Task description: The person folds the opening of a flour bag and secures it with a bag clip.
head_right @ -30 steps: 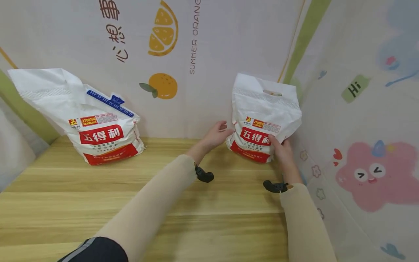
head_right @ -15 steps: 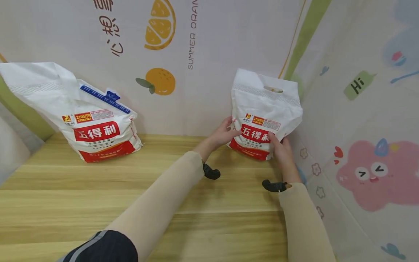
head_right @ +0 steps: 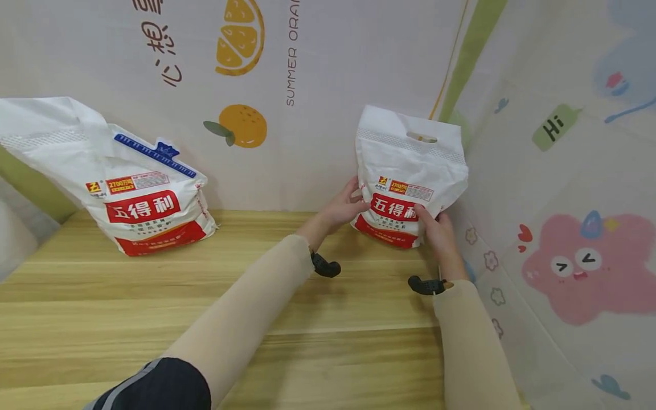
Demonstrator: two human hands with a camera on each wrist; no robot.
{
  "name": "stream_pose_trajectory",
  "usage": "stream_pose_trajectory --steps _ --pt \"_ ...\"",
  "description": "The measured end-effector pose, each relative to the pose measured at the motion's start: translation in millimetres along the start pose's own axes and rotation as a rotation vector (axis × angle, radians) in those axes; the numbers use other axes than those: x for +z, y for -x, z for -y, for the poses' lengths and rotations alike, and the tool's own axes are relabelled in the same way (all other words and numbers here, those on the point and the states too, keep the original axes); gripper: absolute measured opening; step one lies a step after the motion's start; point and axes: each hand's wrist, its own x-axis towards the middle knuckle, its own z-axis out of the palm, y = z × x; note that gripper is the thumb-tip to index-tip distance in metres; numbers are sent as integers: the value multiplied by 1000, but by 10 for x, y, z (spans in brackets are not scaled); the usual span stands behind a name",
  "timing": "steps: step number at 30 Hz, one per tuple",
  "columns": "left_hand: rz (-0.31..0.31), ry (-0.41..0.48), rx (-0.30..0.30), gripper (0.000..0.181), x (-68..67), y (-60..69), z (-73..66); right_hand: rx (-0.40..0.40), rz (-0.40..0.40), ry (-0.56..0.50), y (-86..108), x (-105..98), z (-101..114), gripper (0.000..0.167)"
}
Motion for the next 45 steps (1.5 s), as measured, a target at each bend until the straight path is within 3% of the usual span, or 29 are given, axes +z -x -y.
stream_pose_trajectory --steps 9,17,26,34,40,45 --pt "-52 -121 -14 74 6 145 -51 -30 22 94 -71 -102 -51 83" --pt "-116 -187 16 69 -165 294 26 -37 96 225 27 -69 1 90" --pt "-12 -331 119 53 -344 512 59 -91 208 298 176 6 -41 83" --pt "37 -350 129 51 -463 669 4 -140 288 304 255 104 -74 74" --pt "87 -284 125 57 -558 775 -38 -181 345 340 329 189 -68 67" --pt "81 -292 191 63 -627 849 -42 -261 356 340 363 311 -45 59"
